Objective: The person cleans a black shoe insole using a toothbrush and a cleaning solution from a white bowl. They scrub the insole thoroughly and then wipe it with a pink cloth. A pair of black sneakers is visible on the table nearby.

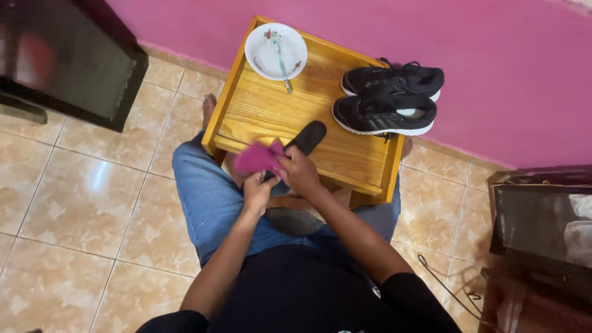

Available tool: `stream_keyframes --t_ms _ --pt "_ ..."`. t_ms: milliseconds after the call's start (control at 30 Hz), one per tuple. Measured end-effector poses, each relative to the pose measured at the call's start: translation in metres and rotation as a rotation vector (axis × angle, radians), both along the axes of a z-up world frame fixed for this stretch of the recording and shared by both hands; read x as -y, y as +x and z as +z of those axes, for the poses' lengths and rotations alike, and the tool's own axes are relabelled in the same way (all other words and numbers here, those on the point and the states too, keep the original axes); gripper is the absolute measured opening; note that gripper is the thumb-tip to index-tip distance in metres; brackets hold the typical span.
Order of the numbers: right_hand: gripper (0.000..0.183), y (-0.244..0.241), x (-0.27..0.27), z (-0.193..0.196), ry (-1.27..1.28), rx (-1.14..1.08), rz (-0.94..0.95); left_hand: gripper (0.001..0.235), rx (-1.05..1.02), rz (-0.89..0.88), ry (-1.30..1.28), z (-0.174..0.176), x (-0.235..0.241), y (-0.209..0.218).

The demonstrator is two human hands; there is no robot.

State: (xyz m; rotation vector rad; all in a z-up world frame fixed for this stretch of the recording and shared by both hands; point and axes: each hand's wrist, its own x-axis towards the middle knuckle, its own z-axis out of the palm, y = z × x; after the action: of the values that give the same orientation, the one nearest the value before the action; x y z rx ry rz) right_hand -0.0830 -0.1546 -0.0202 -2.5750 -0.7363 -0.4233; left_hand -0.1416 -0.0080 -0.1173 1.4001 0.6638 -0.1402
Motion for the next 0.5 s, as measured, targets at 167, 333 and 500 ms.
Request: stream_keyframes --t_ms 167,333,500 --pt "0.028 0.028 0.026 -0.054 -0.035 0.003 -0.037 0.041 -0.008 0.027 -0.047 0.098 0.008 0.002" --pt "0.028 0.063 0.044 -0.029 -0.068 0.152 -0.213 0.042 -0.008 0.057 -0.08 0.123 0.01 -0.001" --pt "0.025 0.069 0.051 -0.003 0.011 0.077 -0.49 0.034 -0.08 0.049 -0.038 0.114 0.01 -0.005"
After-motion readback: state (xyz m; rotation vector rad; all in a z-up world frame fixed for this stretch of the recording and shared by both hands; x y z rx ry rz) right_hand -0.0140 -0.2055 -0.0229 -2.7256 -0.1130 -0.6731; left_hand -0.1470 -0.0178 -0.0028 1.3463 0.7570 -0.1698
